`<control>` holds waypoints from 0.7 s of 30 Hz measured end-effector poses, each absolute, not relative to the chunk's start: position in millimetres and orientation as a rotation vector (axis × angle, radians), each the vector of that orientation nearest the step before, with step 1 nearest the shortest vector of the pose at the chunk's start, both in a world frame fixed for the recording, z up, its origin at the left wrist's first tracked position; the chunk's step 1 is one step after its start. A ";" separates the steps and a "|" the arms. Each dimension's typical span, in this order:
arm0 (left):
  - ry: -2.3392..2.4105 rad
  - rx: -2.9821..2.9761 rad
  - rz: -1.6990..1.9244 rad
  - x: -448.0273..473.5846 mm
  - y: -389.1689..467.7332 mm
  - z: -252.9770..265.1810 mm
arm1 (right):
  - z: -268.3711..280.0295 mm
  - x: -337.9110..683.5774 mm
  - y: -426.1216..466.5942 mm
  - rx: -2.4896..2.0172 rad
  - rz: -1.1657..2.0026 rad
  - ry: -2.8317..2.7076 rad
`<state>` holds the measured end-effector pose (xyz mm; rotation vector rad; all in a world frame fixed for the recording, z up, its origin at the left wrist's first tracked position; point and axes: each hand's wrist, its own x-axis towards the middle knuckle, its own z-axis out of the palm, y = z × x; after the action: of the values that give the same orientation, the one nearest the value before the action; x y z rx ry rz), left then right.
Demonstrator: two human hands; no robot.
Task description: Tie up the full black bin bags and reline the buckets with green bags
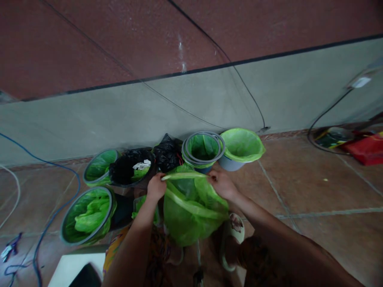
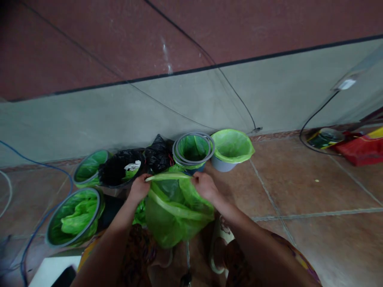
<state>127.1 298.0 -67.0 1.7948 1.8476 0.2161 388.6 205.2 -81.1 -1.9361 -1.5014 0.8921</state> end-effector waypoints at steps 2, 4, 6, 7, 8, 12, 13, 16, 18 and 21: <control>1.835 1.912 0.013 125.8 294.6 -66.1 | -76.5 410.7 215.1 -1.906 0.777 -1.270; 1.755 1.954 -0.120 126.1 291.5 -66.1 | -73.4 424.6 219.8 -1.877 0.661 -1.142; 1.660 1.974 -0.123 130.0 288.8 -63.8 | -70.9 426.4 220.2 -1.860 0.583 -1.142; 1.619 1.996 -0.055 133.7 287.4 -61.2 | -69.6 422.8 219.5 -1.860 0.564 -1.175; 1.570 2.027 0.053 138.7 285.6 -57.7 | -68.3 416.9 218.5 -1.866 0.553 -1.218; 1.206 2.118 0.545 169.2 273.2 -44.0 | -63.2 385.0 216.3 -1.890 0.558 -1.392; 1.129 2.106 0.608 177.9 268.9 -42.8 | -62.0 378.2 216.5 -1.885 0.560 -1.427; 1.136 2.057 0.689 200.8 256.0 -46.4 | -58.8 364.1 218.3 -1.858 0.565 -1.493; 1.239 2.083 0.691 210.2 249.3 -51.4 | -56.8 358.9 220.1 -1.878 0.551 -1.511; 1.378 2.212 0.612 214.3 244.0 -56.0 | -54.5 354.5 222.9 -1.936 0.495 -1.538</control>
<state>214.3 244.0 -56.0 2.2124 1.3781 0.6115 354.5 222.9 -54.5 -1.9357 -1.5380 0.4950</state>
